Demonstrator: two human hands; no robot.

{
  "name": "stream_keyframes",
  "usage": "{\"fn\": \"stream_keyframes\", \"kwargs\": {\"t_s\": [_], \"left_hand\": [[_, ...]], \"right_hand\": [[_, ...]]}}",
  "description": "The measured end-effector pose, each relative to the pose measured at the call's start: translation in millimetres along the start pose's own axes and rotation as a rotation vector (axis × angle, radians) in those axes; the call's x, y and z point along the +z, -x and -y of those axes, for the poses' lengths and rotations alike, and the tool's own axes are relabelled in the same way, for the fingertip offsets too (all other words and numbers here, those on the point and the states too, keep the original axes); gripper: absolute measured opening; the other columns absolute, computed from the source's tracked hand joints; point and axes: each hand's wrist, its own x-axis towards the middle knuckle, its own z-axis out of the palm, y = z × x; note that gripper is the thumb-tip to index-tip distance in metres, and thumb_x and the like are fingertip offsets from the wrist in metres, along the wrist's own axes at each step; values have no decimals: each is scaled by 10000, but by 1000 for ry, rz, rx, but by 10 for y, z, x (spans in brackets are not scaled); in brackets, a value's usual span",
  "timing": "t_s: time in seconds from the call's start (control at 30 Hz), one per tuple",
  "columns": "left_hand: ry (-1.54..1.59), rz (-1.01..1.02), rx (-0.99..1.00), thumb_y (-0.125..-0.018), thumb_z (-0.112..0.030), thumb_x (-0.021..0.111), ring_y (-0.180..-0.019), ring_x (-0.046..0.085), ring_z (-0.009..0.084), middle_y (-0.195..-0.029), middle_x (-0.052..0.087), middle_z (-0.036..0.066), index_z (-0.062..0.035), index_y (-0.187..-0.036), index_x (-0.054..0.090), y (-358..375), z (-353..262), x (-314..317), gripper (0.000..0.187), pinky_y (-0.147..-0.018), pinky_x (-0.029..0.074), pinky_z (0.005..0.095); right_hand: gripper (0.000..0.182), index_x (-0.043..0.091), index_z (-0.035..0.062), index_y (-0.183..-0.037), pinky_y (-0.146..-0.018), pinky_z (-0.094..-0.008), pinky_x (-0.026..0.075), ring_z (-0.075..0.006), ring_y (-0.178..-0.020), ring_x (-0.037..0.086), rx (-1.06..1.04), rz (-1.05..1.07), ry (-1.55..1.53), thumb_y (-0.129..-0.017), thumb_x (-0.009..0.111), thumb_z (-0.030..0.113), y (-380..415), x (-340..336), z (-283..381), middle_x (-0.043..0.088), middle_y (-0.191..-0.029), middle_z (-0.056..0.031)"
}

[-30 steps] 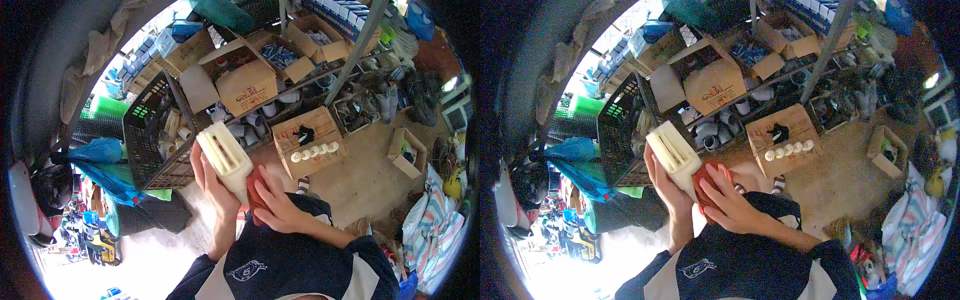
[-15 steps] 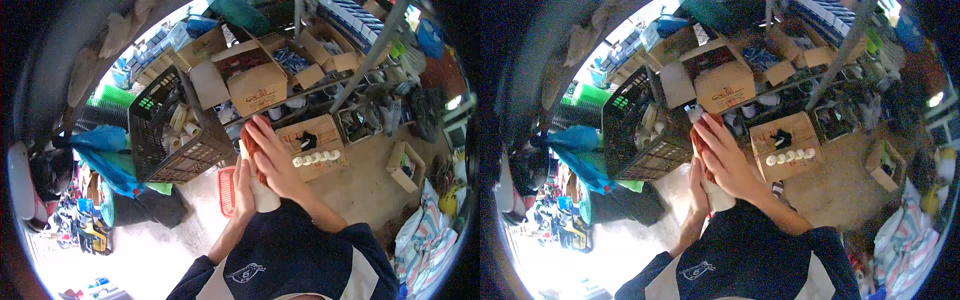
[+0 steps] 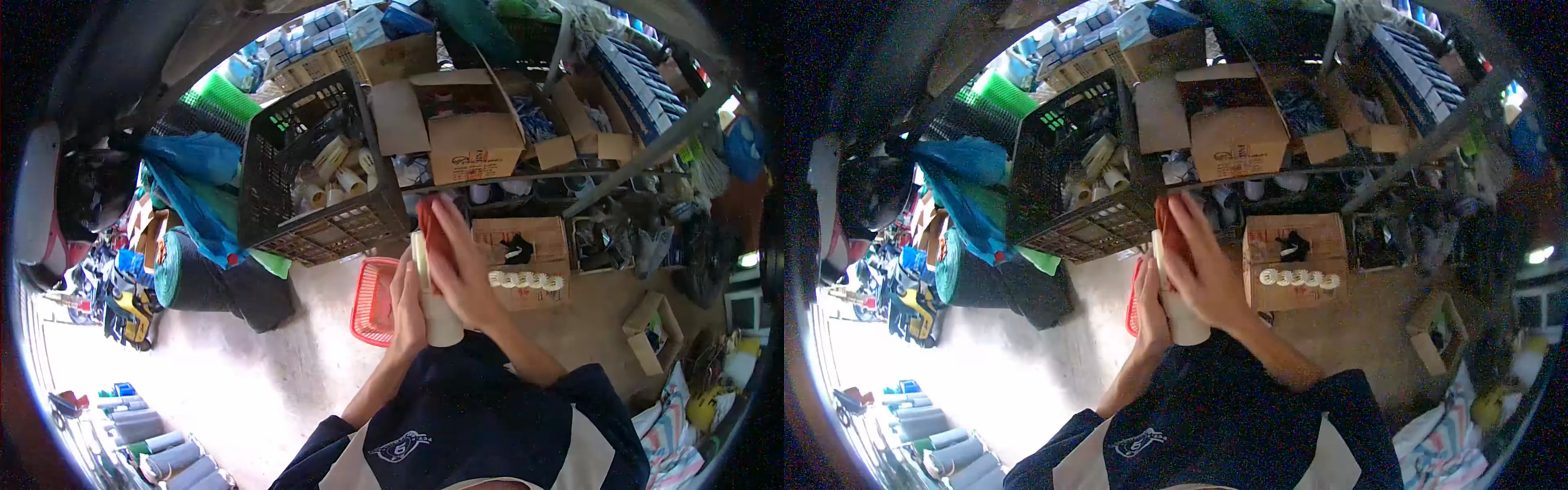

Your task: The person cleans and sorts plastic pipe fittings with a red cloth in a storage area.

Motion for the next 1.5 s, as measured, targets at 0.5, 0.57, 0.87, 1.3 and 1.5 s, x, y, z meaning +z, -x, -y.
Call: {"fn": "stream_keyframes", "kwargs": {"t_s": [0.5, 0.57, 0.87, 1.3, 1.5], "left_hand": [[-6, -148, 197, -1067, -305, 315, -1240, 486, 207, -1357, 504, 132, -18, -1434, 390, 94, -113, 18, 471, -1064, 369, 336], [-34, -222, 265, -1063, -297, 350, -1211, 504, 204, -1343, 515, 126, -15, -1422, 405, 35, -48, -80, 460, -1042, 388, 335], [-478, -172, 585, -822, -103, 686, -1181, 498, 294, -1252, 551, 142, -19, -1281, 550, -63, -678, -240, 486, -971, 403, 360], [-1603, -389, 923, -799, -161, 693, -1149, 517, 298, -1224, 550, 137, 1, -1218, 552, -191, -2170, -1221, 470, -966, 410, 380], [-1592, -387, 820, -810, -165, 677, -1139, 518, 293, -1212, 550, 140, 0, -1210, 547, -165, -2025, -1212, 451, -966, 409, 382]], "right_hand": [[638, 256, 17, -1530, -1154, -407, 273, -351, -1451, 276, -99, 175, -48, -958, 515, 127, -51, 7, 104, 205, -1595, -187], [741, 222, 19, -1538, -1142, -401, 297, -340, -1440, 299, -57, 160, -89, -908, 600, 114, 111, 113, 75, 227, -1577, -210], [944, 36, 72, -1573, -1181, -396, 237, -245, -1461, 242, 309, 22, -702, -855, 647, 79, 555, 117, -254, 173, -1603, -136], [931, 88, 44, -1570, -1129, -372, 315, -231, -1384, 378, 373, 107, -374, -826, 647, 77, 873, -336, -573, 329, -1537, -132], [968, 229, -22, -1519, -1142, -446, 310, -281, -1371, 400, 434, 28, -336, -784, 779, 283, 891, -280, -497, 422, -1467, -186]]}}
